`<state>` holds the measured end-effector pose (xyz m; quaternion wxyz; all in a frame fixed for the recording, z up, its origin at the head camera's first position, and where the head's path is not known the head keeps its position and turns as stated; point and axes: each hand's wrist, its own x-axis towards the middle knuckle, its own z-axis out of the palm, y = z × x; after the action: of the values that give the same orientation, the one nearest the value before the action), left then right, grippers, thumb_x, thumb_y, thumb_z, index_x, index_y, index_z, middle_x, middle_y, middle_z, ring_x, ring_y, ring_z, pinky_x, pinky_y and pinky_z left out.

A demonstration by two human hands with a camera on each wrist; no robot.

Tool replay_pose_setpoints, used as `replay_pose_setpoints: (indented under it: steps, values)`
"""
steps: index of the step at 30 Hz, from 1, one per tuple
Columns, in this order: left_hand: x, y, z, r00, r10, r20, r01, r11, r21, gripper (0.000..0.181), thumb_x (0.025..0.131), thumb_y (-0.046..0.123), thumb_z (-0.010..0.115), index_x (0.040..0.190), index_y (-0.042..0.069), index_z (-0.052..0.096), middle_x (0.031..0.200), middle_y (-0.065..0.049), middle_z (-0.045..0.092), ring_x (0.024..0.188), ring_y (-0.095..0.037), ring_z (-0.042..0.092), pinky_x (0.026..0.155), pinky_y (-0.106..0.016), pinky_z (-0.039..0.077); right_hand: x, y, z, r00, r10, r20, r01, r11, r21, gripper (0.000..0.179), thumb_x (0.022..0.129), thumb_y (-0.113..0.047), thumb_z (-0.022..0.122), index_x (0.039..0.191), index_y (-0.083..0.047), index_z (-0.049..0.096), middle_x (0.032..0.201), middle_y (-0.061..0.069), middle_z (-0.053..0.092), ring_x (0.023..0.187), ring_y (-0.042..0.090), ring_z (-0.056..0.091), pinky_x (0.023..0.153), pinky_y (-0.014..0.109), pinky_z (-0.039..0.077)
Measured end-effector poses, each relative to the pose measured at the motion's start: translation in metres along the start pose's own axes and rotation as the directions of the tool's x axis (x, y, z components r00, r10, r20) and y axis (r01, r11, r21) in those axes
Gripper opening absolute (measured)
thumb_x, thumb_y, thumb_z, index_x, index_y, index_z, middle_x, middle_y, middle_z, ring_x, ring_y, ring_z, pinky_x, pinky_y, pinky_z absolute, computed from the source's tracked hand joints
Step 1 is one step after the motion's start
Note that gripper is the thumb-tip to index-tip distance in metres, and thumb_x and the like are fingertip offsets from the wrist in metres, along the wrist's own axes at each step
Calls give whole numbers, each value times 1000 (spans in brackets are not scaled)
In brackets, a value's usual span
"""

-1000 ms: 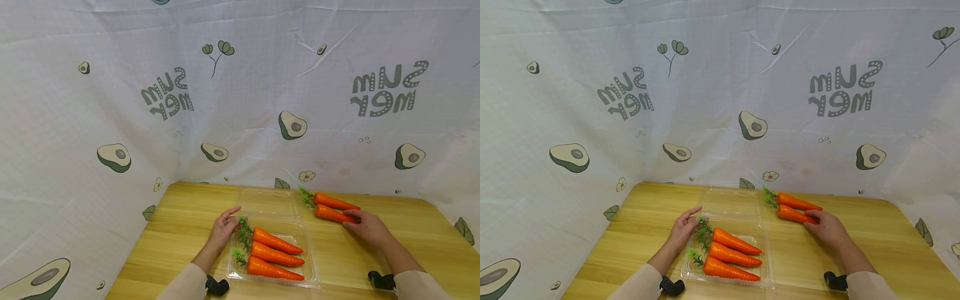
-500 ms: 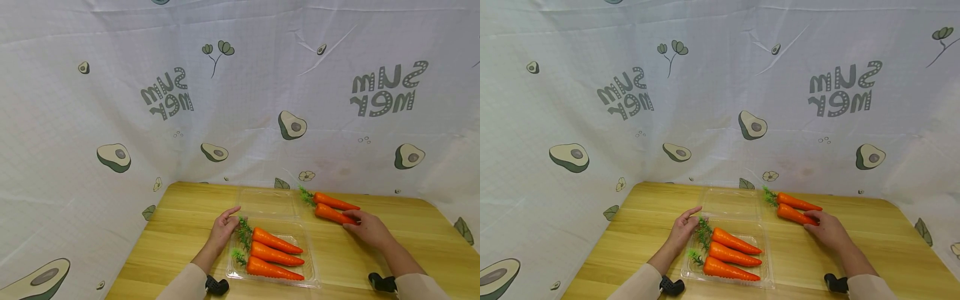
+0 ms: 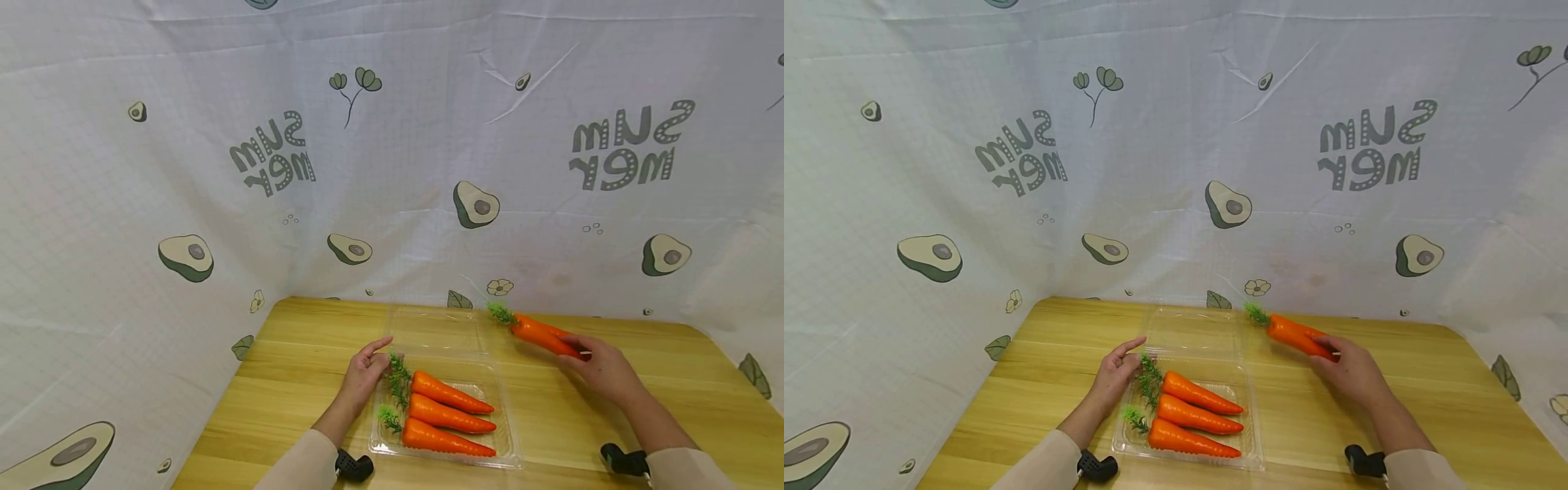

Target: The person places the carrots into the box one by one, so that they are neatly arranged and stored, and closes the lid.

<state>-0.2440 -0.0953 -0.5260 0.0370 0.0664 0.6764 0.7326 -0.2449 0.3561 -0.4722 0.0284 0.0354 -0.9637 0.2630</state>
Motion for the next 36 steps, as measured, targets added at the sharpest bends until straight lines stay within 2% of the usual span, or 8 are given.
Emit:
replay_pose_setpoints:
  steps: [2,7,10,15,21,27,36]
  values:
    - [0,0,0,1000,-1,1,1,1000,-1,44,102,10,57,145,2,54,107,-4,79,81,-4,66,77,-18,51,-1,-3,-1,1000,-6,-6,6,1000,0,55,95,-29,72,135,7,58,127,34,61,105,46,61,89,60,54]
    - [0,0,0,1000,3,13,-3,1000,-12,45,102,10,57,146,0,53,120,-20,74,84,-4,67,79,-18,52,-3,-11,-4,1000,-8,-12,8,1000,17,56,95,-32,72,135,5,59,126,32,61,105,44,61,86,58,56]
    - [0,-1,0,1000,2,22,-1,1000,-21,46,102,10,56,147,-1,51,124,-26,71,85,-4,68,80,-18,52,-4,-16,-4,1000,-7,-9,7,999,31,54,96,-32,72,135,4,60,126,31,62,105,44,61,84,55,57]
    - [1,-1,0,1000,-4,17,4,1000,-20,47,102,9,56,147,-1,51,123,-26,71,85,-3,68,80,-17,52,-7,-25,-5,1000,-7,3,7,999,51,54,96,-33,72,134,2,61,126,31,62,104,42,63,81,52,59]
    - [1,-1,1,1000,-2,26,3,1000,-25,46,102,8,54,148,-1,50,126,-29,68,87,-2,68,80,-17,52,-12,-38,-4,998,-66,-19,67,996,59,52,93,-30,75,132,3,63,122,29,65,100,38,66,79,48,60]
    - [1,-1,1,1000,5,22,-5,1000,-25,47,102,7,55,147,-2,50,127,-31,67,86,-1,68,79,-16,51,-17,-53,-3,994,-102,-39,104,993,59,46,91,-25,78,128,0,67,119,25,68,96,32,66,74,37,61]
    - [1,0,1,1000,-1,24,2,1000,-30,47,103,10,55,148,-2,50,127,-30,67,86,-3,69,81,-17,52,-26,-77,-9,989,-140,-38,142,988,66,47,90,-32,78,127,-3,68,114,19,70,93,28,66,66,23,54]
